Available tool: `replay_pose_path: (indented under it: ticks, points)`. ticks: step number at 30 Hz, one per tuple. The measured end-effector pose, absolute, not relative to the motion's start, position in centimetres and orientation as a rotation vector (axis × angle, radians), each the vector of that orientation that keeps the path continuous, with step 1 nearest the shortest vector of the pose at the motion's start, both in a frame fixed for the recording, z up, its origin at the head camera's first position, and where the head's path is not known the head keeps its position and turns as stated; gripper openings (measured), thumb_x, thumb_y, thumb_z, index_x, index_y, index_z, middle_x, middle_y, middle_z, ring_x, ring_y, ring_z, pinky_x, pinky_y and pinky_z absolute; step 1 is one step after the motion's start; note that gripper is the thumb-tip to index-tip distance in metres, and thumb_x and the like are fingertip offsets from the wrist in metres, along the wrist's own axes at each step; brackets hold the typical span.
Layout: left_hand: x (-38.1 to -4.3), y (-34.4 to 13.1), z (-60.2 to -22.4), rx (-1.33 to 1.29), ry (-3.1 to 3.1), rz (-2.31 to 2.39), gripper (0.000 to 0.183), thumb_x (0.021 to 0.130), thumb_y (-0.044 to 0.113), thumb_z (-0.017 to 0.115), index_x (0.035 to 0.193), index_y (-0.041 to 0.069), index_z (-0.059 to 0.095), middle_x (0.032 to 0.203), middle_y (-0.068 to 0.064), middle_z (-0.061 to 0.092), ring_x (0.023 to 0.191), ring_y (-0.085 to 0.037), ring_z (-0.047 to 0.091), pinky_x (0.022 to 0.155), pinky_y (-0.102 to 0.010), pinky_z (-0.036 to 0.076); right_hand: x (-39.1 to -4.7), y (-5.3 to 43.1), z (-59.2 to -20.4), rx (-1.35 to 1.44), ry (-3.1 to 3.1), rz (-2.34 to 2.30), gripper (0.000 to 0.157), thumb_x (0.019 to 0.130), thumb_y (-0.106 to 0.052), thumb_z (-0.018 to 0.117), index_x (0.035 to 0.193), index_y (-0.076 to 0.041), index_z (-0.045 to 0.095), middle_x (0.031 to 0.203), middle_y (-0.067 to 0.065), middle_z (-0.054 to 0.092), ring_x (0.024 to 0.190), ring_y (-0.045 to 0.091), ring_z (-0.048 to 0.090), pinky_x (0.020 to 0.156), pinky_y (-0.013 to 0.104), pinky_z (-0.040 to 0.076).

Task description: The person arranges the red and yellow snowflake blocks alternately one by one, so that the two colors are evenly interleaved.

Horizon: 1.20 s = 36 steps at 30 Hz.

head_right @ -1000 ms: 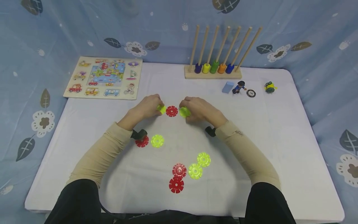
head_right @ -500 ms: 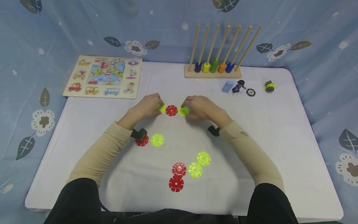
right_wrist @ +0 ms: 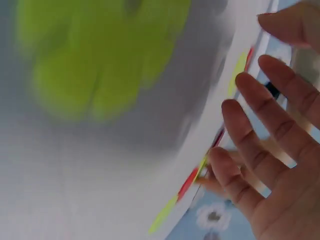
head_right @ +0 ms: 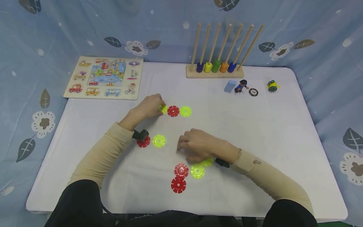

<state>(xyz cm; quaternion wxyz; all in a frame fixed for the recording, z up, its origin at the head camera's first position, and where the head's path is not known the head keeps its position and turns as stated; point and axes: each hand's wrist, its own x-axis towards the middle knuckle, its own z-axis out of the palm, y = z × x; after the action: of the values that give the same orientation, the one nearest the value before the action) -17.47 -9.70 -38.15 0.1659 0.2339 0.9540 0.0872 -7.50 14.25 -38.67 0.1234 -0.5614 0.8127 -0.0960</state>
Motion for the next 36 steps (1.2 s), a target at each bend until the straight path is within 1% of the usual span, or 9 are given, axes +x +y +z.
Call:
replay_pose_path:
  ticks: [5, 7, 9, 14, 19, 23, 27, 32, 36]
  points:
    - [-17.5, -9.7, -38.4, 0.664, 2.716, 0.257, 0.032, 0.082, 0.017, 0.075, 0.11, 0.002, 0.07, 0.108, -0.013, 0.06, 0.097, -0.026, 0.059, 0.09, -0.037, 0.05, -4.7, 13.2, -38.8, -1.748, 2.249, -0.221, 0.048, 0.072, -0.04, 0.078, 0.117, -0.028, 0.067, 0.118, -0.008, 0.063, 0.109, 0.01, 0.057, 0.095, 0.033, 0.048]
    - [-17.5, -9.7, -38.5, 0.669, 2.717, 0.264, 0.031, 0.082, 0.016, 0.076, 0.109, 0.002, 0.07, 0.107, -0.013, 0.061, 0.096, -0.026, 0.058, 0.089, -0.037, 0.05, -4.0, 12.8, -39.0, -1.782, 2.22, -0.173, 0.048, 0.071, -0.04, 0.079, 0.117, -0.029, 0.068, 0.118, -0.008, 0.062, 0.109, 0.01, 0.056, 0.095, 0.032, 0.048]
    - [-17.5, -9.7, -38.6, 0.673, 2.72, 0.271, 0.031, 0.082, 0.016, 0.076, 0.108, 0.002, 0.07, 0.106, -0.013, 0.06, 0.096, -0.026, 0.058, 0.089, -0.037, 0.05, -3.6, 12.5, -39.3, -1.807, 2.205, -0.13, 0.046, 0.071, -0.038, 0.079, 0.116, -0.031, 0.068, 0.116, -0.007, 0.061, 0.107, 0.01, 0.056, 0.093, 0.03, 0.048]
    - [-17.4, -9.6, -38.7, 0.69, 2.723, 0.265, 0.03, 0.081, 0.016, 0.076, 0.107, 0.001, 0.071, 0.105, -0.013, 0.061, 0.094, -0.026, 0.058, 0.087, -0.038, 0.05, -3.0, 11.9, -39.7, -1.87, 2.211, -0.039, 0.045, 0.071, -0.04, 0.08, 0.113, -0.029, 0.069, 0.111, -0.006, 0.059, 0.095, 0.01, 0.055, 0.086, 0.027, 0.049]
    - [-17.4, -9.6, -38.8, 0.686, 2.731, 0.258, 0.03, 0.081, 0.016, 0.076, 0.107, 0.002, 0.071, 0.104, -0.013, 0.06, 0.093, -0.025, 0.058, 0.087, -0.037, 0.05, -2.9, 11.4, -39.5, -1.88, 2.224, 0.076, 0.049, 0.071, -0.043, 0.08, 0.114, -0.026, 0.065, 0.113, -0.005, 0.058, 0.093, 0.01, 0.056, 0.081, 0.024, 0.051]
    - [-17.4, -9.6, -38.7, 0.679, 2.739, 0.239, 0.032, 0.081, 0.016, 0.076, 0.11, 0.003, 0.07, 0.104, -0.012, 0.06, 0.094, -0.025, 0.058, 0.087, -0.036, 0.05, -3.5, 11.4, -39.0, -1.753, 2.247, 0.022, 0.052, 0.072, -0.041, 0.08, 0.118, -0.023, 0.064, 0.115, -0.004, 0.06, 0.096, 0.011, 0.058, 0.083, 0.023, 0.053]
    - [-17.5, -9.6, -38.7, 0.674, 2.733, 0.224, 0.034, 0.082, 0.017, 0.075, 0.112, 0.003, 0.069, 0.106, -0.012, 0.061, 0.096, -0.025, 0.058, 0.088, -0.036, 0.05, -4.9, 12.2, -38.5, -1.6, 2.304, -0.151, 0.051, 0.073, -0.034, 0.081, 0.119, -0.021, 0.063, 0.118, -0.003, 0.062, 0.101, 0.012, 0.059, 0.087, 0.027, 0.053]
    - [-17.6, -9.6, -38.5, 0.674, 2.732, 0.209, 0.032, 0.082, 0.018, 0.076, 0.109, 0.003, 0.071, 0.105, -0.012, 0.061, 0.095, -0.025, 0.058, 0.088, -0.037, 0.05, -7.3, 14.6, -38.3, -1.456, 2.423, -0.313, 0.052, 0.073, -0.026, 0.08, 0.121, -0.018, 0.063, 0.12, -0.001, 0.063, 0.109, 0.016, 0.06, 0.093, 0.034, 0.053]
    - [-17.7, -9.7, -38.5, 0.682, 2.741, 0.223, 0.029, 0.081, 0.018, 0.077, 0.105, 0.003, 0.072, 0.102, -0.012, 0.061, 0.093, -0.025, 0.057, 0.085, -0.037, 0.05, -9.6, 17.2, -38.4, -1.28, 2.548, -0.369, 0.055, 0.072, -0.024, 0.08, 0.123, -0.016, 0.062, 0.119, 0.002, 0.064, 0.107, 0.018, 0.061, 0.091, 0.037, 0.054]
